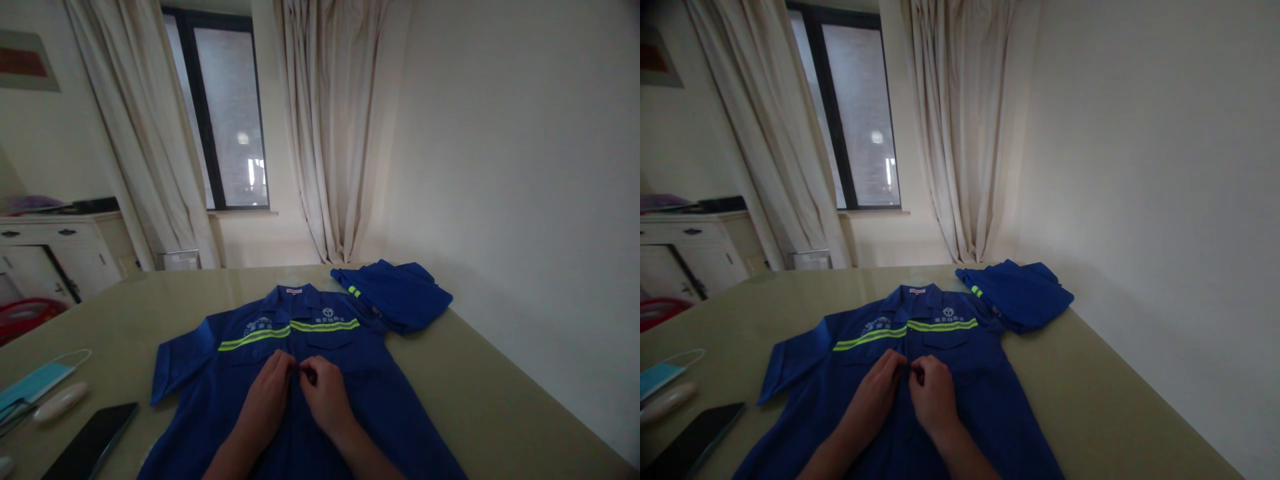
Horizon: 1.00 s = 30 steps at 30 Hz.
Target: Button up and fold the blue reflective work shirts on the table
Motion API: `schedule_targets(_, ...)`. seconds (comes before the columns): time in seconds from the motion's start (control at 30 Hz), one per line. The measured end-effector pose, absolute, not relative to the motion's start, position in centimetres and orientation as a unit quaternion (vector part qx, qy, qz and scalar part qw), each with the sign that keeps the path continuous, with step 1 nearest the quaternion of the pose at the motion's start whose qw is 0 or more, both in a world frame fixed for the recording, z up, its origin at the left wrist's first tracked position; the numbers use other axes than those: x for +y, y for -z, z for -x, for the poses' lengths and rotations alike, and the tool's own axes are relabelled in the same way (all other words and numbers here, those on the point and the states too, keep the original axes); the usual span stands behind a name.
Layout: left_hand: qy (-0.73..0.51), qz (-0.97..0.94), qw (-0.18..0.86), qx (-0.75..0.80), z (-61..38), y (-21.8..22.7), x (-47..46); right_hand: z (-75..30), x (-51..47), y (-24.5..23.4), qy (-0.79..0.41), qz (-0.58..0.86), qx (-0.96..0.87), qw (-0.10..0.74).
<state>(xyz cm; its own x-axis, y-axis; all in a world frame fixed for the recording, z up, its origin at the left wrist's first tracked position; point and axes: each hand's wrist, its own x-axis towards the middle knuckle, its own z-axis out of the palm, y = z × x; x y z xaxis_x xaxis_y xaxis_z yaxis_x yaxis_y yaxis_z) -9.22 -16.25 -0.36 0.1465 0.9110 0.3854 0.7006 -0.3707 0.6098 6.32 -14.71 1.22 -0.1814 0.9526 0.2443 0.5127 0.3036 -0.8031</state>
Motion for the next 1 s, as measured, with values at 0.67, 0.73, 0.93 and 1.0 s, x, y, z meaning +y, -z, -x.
schedule_targets(0.67,-0.339,-0.738,0.155,0.562,9.2,-0.4,-16.5,-6.2,-16.0,-1.4,-0.232,0.551,-0.741,0.306)
schedule_targets(0.73,-0.337,-0.737,0.165,0.563,9.3,-0.6,-16.4,-6.2,-15.9,-1.3,-0.232,0.551,-0.741,0.305)
schedule_targets(0.93,-0.345,-0.72,0.19,0.571,9.1,-1.6,-16.6,-6.3,-15.7,-0.9,-0.233,0.536,-0.746,0.319)
schedule_targets(1.0,-0.348,-0.71,0.213,0.574,9.0,-2.0,-16.7,-6.3,-15.7,-0.9,-0.233,0.537,-0.748,0.313)
